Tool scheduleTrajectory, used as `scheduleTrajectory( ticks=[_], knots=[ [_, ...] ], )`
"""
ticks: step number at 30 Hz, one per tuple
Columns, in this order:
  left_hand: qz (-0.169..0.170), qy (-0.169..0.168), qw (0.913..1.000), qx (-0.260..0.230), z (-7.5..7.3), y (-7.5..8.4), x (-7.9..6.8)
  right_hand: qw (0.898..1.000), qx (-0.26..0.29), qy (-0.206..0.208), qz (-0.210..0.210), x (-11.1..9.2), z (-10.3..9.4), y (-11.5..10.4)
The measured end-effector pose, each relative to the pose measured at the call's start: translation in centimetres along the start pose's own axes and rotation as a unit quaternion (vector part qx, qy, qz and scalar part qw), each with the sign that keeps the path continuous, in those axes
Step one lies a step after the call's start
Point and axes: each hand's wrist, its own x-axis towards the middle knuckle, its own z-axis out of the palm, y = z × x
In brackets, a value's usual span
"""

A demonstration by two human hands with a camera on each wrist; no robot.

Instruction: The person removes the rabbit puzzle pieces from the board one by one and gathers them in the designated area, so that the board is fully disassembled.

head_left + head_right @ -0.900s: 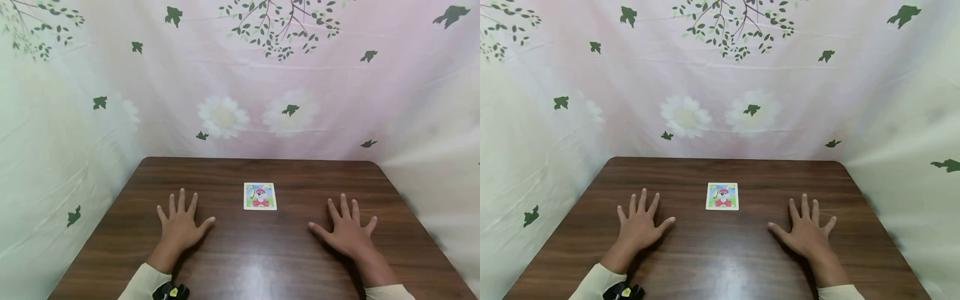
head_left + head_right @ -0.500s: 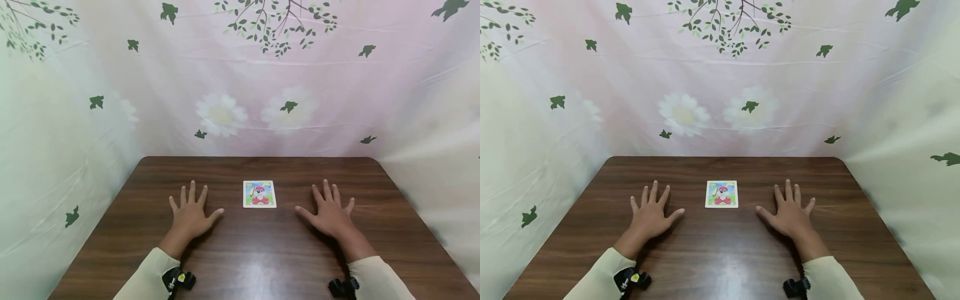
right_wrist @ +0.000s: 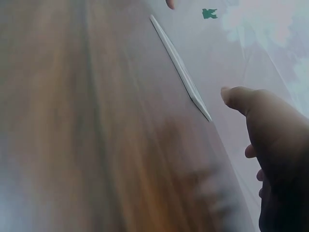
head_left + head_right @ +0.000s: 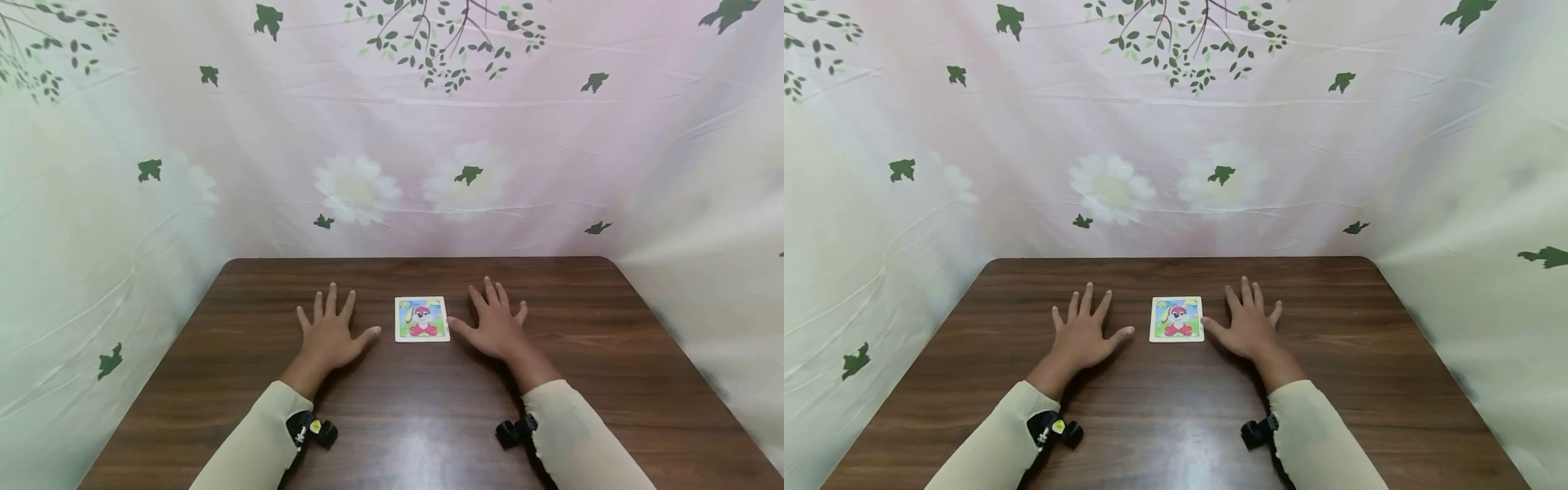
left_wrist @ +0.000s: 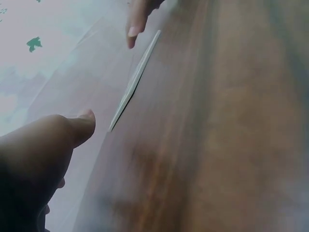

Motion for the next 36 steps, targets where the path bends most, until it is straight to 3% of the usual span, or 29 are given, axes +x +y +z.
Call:
scheduleTrajectory(
  ticks=[7, 18, 26, 36],
  knots=[
    [0.023, -0.015, 0.9994, -0.019, 0.4, 0.8, 1.9, 0.997, 0.06, 0.014, -0.044, 2.4, 1.0, -1.5],
    [0.084, -0.038, 0.9937, -0.064, 2.0, 1.3, 4.8, 0.983, 0.136, 0.004, -0.121, 4.9, 2.7, -3.6],
    [0.117, -0.039, 0.9883, -0.09, 2.3, 1.6, 5.5, 0.974, 0.155, -0.005, -0.166, 5.9, 3.8, -5.7],
    [0.142, -0.051, 0.9852, -0.082, 2.4, 1.6, 5.4, 0.979, 0.128, -0.04, -0.154, 6.2, 4.1, -6.5]
  ],
)
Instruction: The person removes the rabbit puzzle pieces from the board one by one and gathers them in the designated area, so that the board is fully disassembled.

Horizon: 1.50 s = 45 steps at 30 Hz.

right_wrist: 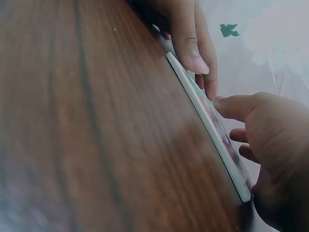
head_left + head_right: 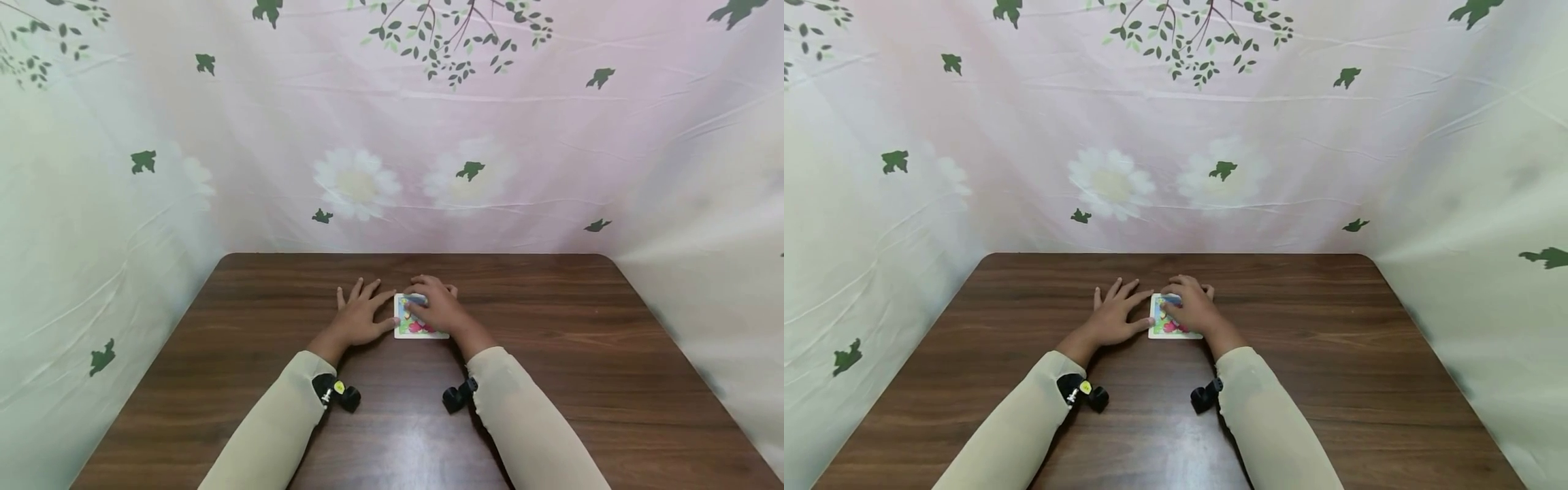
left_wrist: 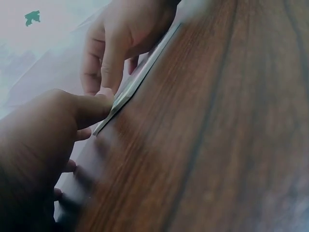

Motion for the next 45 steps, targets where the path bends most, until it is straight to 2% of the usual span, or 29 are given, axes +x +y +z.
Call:
scheduleTrajectory(
  ticks=[5, 14, 20, 29, 36, 45],
  knots=[
    [0.002, -0.006, 1.0, 0.0, -0.1, 0.0, 0.0, 1.0, -0.005, -0.02, 0.006, 0.1, -0.1, -0.2],
    [0.002, -0.017, 0.9998, 0.008, -0.5, 0.0, 0.2, 1.0, -0.009, -0.019, 0.004, 0.2, 0.0, -0.2],
    [0.0, -0.019, 0.9998, 0.009, -0.1, -0.2, 0.2, 1.0, -0.003, -0.025, 0.008, 0.1, 0.1, -0.1],
    [-0.001, -0.014, 0.9999, 0.011, 0.0, -0.1, 0.2, 0.999, -0.009, -0.017, 0.031, 0.0, 0.3, -1.2],
    [-0.003, -0.017, 0.9998, 0.009, -0.1, 0.0, 0.1, 0.999, -0.003, -0.017, 0.043, 0.1, 0.5, -1.0],
    [-0.006, -0.017, 0.9998, 0.004, -0.3, 0.2, -0.2, 0.999, 0.01, -0.008, 0.04, 0.0, 0.5, -1.0]
  ],
)
